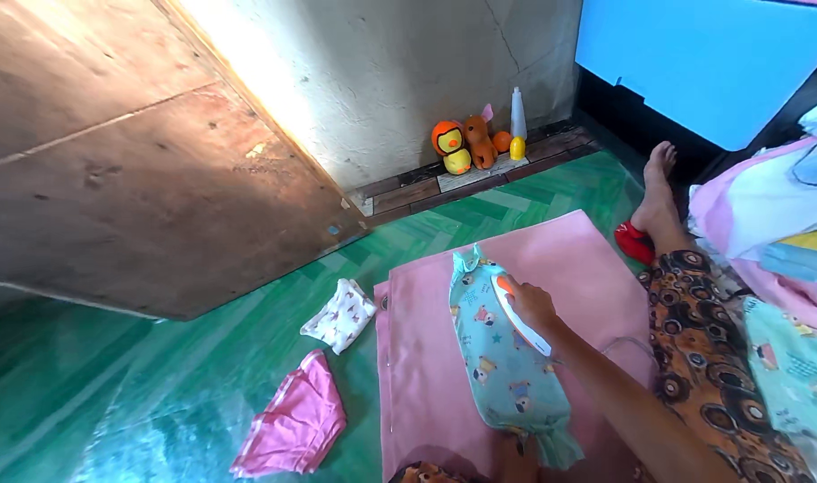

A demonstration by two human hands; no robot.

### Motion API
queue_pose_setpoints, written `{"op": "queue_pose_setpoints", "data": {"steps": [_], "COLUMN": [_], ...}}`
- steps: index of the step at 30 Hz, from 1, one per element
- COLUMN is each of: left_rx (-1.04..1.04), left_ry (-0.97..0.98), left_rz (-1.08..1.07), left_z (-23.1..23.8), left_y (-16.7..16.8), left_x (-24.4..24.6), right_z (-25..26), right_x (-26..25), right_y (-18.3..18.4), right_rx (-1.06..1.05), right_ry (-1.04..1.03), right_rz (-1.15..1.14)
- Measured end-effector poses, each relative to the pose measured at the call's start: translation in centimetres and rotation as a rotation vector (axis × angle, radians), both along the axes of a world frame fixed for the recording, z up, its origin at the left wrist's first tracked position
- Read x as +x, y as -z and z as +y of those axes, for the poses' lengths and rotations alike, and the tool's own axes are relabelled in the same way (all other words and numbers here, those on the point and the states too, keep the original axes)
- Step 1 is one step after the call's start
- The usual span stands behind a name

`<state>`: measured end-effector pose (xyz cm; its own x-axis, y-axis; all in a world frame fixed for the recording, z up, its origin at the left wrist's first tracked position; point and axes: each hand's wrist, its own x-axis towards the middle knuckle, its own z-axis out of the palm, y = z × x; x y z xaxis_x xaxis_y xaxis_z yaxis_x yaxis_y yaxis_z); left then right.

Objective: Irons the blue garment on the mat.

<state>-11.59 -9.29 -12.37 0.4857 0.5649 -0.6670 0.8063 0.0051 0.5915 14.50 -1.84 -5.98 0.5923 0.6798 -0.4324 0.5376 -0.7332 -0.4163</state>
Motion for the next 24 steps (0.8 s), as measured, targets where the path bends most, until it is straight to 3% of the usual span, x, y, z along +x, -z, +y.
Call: {"op": "queue_pose_setpoints", "data": {"steps": [15, 24], "left_rx": [0.036, 0.008], "left_ry": [0.087, 0.04], "left_rz": [0.072, 0.067], "left_z": [0.4, 0.5], "left_y": [0.2, 0.1], "left_x": [0.1, 0.2], "right_z": [-5.5, -8.9], "right_x": [-3.3, -5.4], "right_y": [0.3, 1.2], "right_rx": [-0.021, 0.02], "right_ry": [-0.057, -0.109], "right_rz": [0.02, 0.044]}}
